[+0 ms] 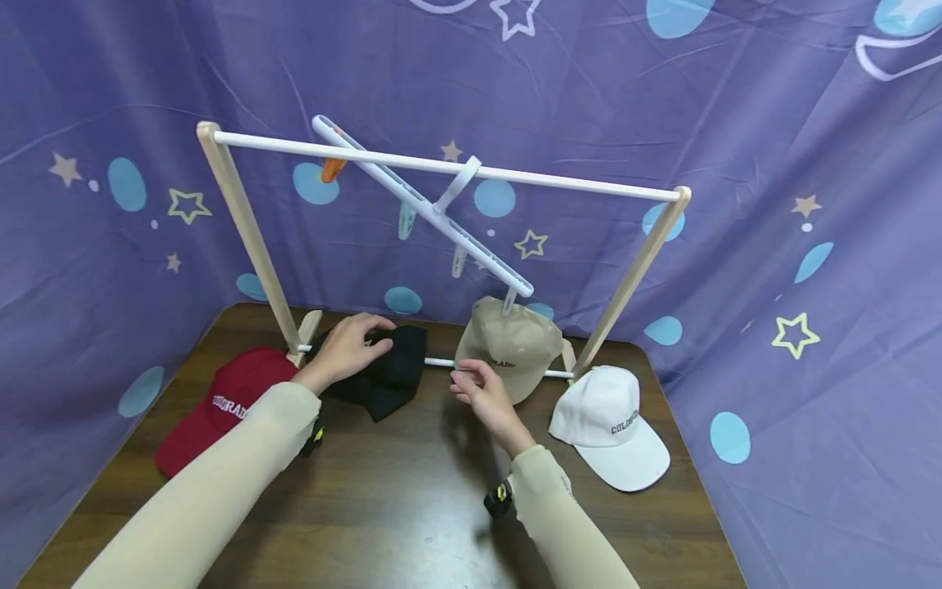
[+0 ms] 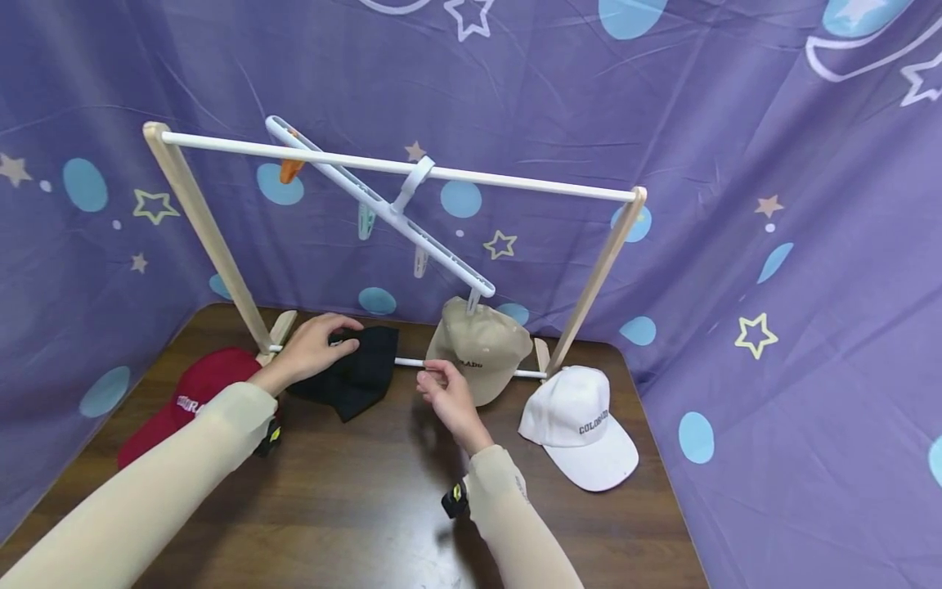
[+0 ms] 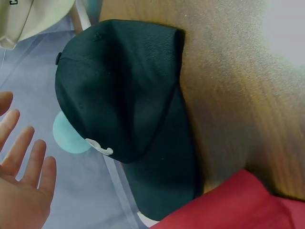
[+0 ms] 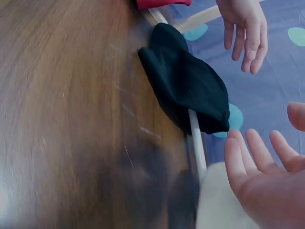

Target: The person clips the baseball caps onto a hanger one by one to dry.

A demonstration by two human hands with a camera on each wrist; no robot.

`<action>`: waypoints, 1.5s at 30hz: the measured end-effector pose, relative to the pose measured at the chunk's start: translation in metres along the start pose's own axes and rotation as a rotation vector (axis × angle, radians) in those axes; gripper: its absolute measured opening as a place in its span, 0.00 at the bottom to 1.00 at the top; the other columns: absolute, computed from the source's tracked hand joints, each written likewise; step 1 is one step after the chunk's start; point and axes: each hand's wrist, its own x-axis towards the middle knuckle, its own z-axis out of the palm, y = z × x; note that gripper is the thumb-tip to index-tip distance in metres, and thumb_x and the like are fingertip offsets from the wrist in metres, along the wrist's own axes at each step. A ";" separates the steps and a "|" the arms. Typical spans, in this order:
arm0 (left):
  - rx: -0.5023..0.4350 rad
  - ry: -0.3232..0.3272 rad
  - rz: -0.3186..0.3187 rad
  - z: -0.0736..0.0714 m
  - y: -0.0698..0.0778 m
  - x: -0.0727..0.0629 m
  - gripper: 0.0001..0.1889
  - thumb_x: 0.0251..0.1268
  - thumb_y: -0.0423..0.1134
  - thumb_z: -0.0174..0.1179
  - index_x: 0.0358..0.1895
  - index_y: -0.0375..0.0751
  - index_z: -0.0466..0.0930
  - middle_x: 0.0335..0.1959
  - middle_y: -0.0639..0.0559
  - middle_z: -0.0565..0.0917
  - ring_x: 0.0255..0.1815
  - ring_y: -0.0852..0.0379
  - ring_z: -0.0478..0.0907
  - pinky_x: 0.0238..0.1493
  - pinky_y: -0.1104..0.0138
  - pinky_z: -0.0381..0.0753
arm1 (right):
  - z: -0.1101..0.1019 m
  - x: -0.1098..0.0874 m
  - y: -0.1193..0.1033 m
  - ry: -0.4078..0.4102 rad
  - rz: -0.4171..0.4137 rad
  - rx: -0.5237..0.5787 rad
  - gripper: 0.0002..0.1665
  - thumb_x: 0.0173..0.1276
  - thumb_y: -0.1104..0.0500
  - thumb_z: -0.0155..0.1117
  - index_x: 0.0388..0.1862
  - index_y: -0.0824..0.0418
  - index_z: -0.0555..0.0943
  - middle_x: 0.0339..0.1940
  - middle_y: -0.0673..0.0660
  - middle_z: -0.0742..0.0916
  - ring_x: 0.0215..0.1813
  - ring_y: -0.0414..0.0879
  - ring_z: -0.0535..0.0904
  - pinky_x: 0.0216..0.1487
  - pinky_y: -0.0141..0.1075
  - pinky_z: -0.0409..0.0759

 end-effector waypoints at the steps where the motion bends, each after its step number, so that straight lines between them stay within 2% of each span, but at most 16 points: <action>1: -0.005 0.001 -0.005 0.001 0.000 -0.001 0.17 0.73 0.39 0.68 0.61 0.40 0.86 0.62 0.38 0.84 0.60 0.37 0.82 0.63 0.43 0.78 | 0.002 0.001 0.002 0.004 0.014 0.019 0.26 0.83 0.61 0.59 0.71 0.75 0.71 0.61 0.70 0.85 0.57 0.61 0.87 0.66 0.57 0.81; 6: -0.036 -0.013 -0.017 0.003 -0.002 -0.004 0.18 0.74 0.41 0.67 0.63 0.41 0.84 0.64 0.38 0.83 0.63 0.34 0.81 0.64 0.41 0.78 | 0.011 0.008 0.008 0.022 0.096 0.056 0.28 0.82 0.58 0.60 0.73 0.72 0.70 0.58 0.65 0.85 0.53 0.50 0.87 0.69 0.57 0.79; 10: -0.050 -0.011 -0.014 0.004 -0.003 -0.006 0.19 0.75 0.40 0.66 0.64 0.41 0.84 0.65 0.38 0.82 0.64 0.33 0.80 0.64 0.41 0.78 | 0.018 0.013 0.012 0.020 0.136 0.091 0.29 0.82 0.58 0.59 0.74 0.73 0.69 0.60 0.69 0.82 0.56 0.55 0.86 0.70 0.57 0.77; 14: -0.050 -0.015 -0.015 0.005 -0.005 -0.007 0.19 0.75 0.40 0.67 0.65 0.41 0.83 0.66 0.38 0.81 0.64 0.32 0.79 0.64 0.40 0.78 | 0.024 0.019 0.019 0.035 0.192 0.181 0.30 0.82 0.58 0.57 0.74 0.74 0.67 0.68 0.74 0.77 0.55 0.54 0.85 0.73 0.57 0.75; 17: -0.045 -0.021 -0.021 0.006 -0.008 -0.008 0.20 0.75 0.40 0.67 0.66 0.42 0.83 0.66 0.39 0.81 0.64 0.33 0.80 0.63 0.41 0.78 | 0.029 0.022 0.026 0.067 0.222 0.231 0.30 0.82 0.58 0.58 0.73 0.74 0.67 0.69 0.74 0.77 0.52 0.51 0.85 0.72 0.55 0.76; 20: -0.039 -0.027 -0.027 0.006 -0.009 -0.010 0.20 0.75 0.41 0.67 0.66 0.42 0.83 0.66 0.40 0.81 0.64 0.34 0.80 0.63 0.41 0.79 | 0.036 0.025 0.034 0.094 0.246 0.256 0.26 0.81 0.58 0.59 0.69 0.72 0.69 0.65 0.70 0.80 0.52 0.53 0.85 0.70 0.55 0.78; 23: -0.039 -0.035 -0.033 0.006 -0.008 -0.012 0.20 0.75 0.41 0.66 0.67 0.42 0.82 0.66 0.39 0.81 0.64 0.33 0.80 0.63 0.41 0.78 | 0.042 0.025 0.040 0.094 0.273 0.274 0.23 0.81 0.57 0.58 0.67 0.69 0.71 0.64 0.70 0.80 0.59 0.61 0.85 0.71 0.54 0.77; 27: -0.039 -0.041 -0.037 0.007 -0.006 -0.010 0.21 0.75 0.42 0.67 0.67 0.43 0.82 0.66 0.40 0.81 0.64 0.34 0.80 0.63 0.41 0.78 | 0.048 0.025 0.047 0.080 0.296 0.292 0.26 0.82 0.56 0.57 0.70 0.69 0.69 0.70 0.73 0.78 0.68 0.67 0.80 0.71 0.53 0.77; 39: -0.033 -0.045 -0.033 0.010 -0.006 -0.010 0.21 0.75 0.43 0.67 0.67 0.44 0.82 0.66 0.41 0.82 0.64 0.37 0.80 0.63 0.41 0.77 | 0.061 0.036 0.044 0.048 0.300 0.375 0.30 0.81 0.56 0.57 0.74 0.71 0.69 0.73 0.71 0.78 0.73 0.65 0.76 0.77 0.55 0.70; 45: -0.050 -0.047 -0.040 0.012 -0.005 -0.010 0.21 0.76 0.43 0.66 0.67 0.44 0.82 0.66 0.42 0.81 0.65 0.37 0.79 0.64 0.41 0.77 | 0.067 0.040 0.042 0.044 0.338 0.380 0.34 0.80 0.54 0.59 0.77 0.70 0.68 0.75 0.70 0.76 0.75 0.64 0.74 0.79 0.55 0.68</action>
